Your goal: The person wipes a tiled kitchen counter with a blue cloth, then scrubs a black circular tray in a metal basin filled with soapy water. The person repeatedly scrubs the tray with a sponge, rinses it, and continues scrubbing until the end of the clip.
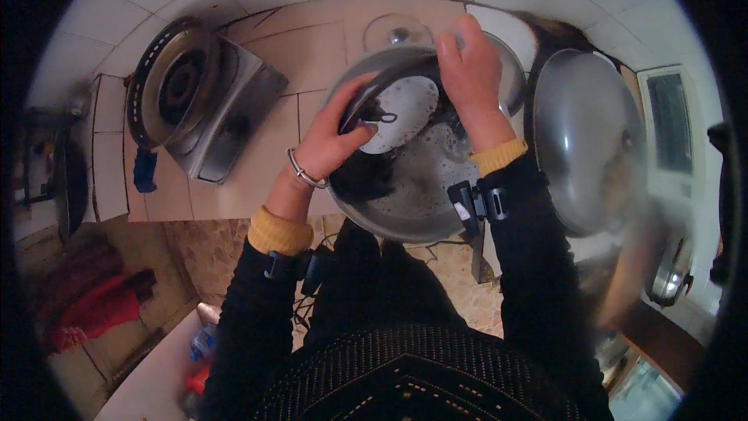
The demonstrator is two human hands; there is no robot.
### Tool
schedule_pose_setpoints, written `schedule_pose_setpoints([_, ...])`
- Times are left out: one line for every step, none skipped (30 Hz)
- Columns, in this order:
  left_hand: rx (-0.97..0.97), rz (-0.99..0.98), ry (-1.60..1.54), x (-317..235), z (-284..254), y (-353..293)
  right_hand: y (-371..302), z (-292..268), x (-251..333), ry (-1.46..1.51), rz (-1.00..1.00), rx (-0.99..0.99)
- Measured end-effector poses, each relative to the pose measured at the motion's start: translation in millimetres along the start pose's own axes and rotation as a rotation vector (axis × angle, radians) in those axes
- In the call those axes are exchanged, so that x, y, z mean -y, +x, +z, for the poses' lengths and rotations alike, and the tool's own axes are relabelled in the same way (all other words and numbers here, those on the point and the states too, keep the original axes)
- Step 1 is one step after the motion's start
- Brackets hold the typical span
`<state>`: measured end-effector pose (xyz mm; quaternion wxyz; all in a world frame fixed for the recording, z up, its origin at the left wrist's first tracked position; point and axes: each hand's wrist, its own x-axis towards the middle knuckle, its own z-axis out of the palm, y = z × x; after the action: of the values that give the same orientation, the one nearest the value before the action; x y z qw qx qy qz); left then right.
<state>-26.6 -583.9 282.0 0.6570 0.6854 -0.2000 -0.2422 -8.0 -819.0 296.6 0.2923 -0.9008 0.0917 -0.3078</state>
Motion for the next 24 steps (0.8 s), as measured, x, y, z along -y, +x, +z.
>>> schedule_pose_setpoints([-0.007,-0.016,-0.016,-0.6,0.4,0.6,-0.9,-2.2,8.8,-0.006,-0.071,-0.026])
schedule_pose_setpoints([-0.010,-0.034,-0.034,-0.9,2.0,1.0,-3.1,-5.8,17.7,-0.029,-0.081,-0.020])
schedule_pose_setpoints([-0.016,-0.084,-0.047,-0.9,4.6,1.3,-7.8,-7.3,28.7,-0.013,-0.233,-0.032])
schedule_pose_setpoints([-0.016,-0.066,-0.036,-0.6,8.0,2.3,-14.2,-6.2,41.6,-0.015,-0.327,-0.015])
schedule_pose_setpoints([-0.026,-0.079,-0.017,-0.4,11.6,2.3,-25.1,-2.9,57.5,-0.005,-0.408,0.026])
schedule_pose_setpoints([-0.038,-0.092,0.003,-0.3,15.0,1.4,-34.0,-0.7,70.4,0.008,-0.490,0.069])
schedule_pose_setpoints([-0.054,-0.063,0.037,-0.6,16.7,-1.2,-38.0,-2.0,75.7,0.049,-0.534,0.078])
schedule_pose_setpoints([-0.073,-0.034,0.070,-0.9,17.8,-4.3,-40.9,-1.2,78.0,0.091,-0.581,0.088])
schedule_pose_setpoints([-0.103,-0.030,0.111,-0.2,18.8,-4.5,-41.7,0.3,75.9,0.127,-0.632,0.108])
schedule_pose_setpoints([-0.090,-0.005,0.074,0.9,20.9,-5.4,-41.2,0.5,68.1,0.069,-0.581,0.102])
schedule_pose_setpoints([-0.100,-0.008,0.046,2.5,22.0,-7.9,-36.8,3.8,56.2,0.014,-0.540,0.111])
schedule_pose_setpoints([-0.110,0.021,0.025,4.3,22.4,-7.6,-27.5,8.4,39.6,-0.024,-0.553,0.087])
schedule_pose_setpoints([-0.116,-0.014,0.009,6.4,25.0,-10.8,-17.2,14.5,21.0,-0.086,-0.385,0.102])
schedule_pose_setpoints([-0.126,-0.034,0.001,8.7,26.9,-12.7,-9.9,20.6,1.9,-0.127,-0.265,0.094])
schedule_pose_setpoints([-0.138,-0.048,-0.003,10.5,28.4,-15.7,-5.4,21.2,-18.7,-0.174,-0.197,0.105])
schedule_pose_setpoints([-0.155,-0.074,-0.005,12.0,29.6,-17.6,-2.7,24.0,-34.8,-0.252,-0.067,0.168])
schedule_pose_setpoints([-0.158,-0.055,0.002,13.4,30.2,-17.0,-2.0,30.2,-44.6,-0.114,-0.020,0.084])
schedule_pose_setpoints([-0.165,-0.049,0.008,14.5,31.4,-16.1,0.8,32.9,-52.3,-0.011,0.088,0.050])
schedule_pose_setpoints([-0.167,-0.040,0.013,15.3,32.8,-15.4,3.5,34.6,-55.0,0.083,0.276,0.053])
schedule_pose_setpoints([-0.160,-0.018,0.020,15.4,34.1,-13.9,1.3,34.1,-51.2,0.144,0.161,-0.003])
schedule_pose_setpoints([-0.151,0.006,0.033,14.5,34.1,-13.2,-1.2,33.2,-41.9,0.200,0.127,-0.024])
schedule_pose_setpoints([-0.146,0.019,0.053,13.1,34.0,-12.8,-2.8,32.5,-27.9,0.278,0.133,-0.032])
schedule_pose_setpoints([-0.154,0.039,0.094,12.2,34.7,-11.0,-4.4,31.8,-11.1,0.076,-0.157,0.027])
schedule_pose_setpoints([-0.164,0.055,0.134,11.9,35.5,-9.2,-4.8,30.2,6.3,-0.122,-0.354,0.162])
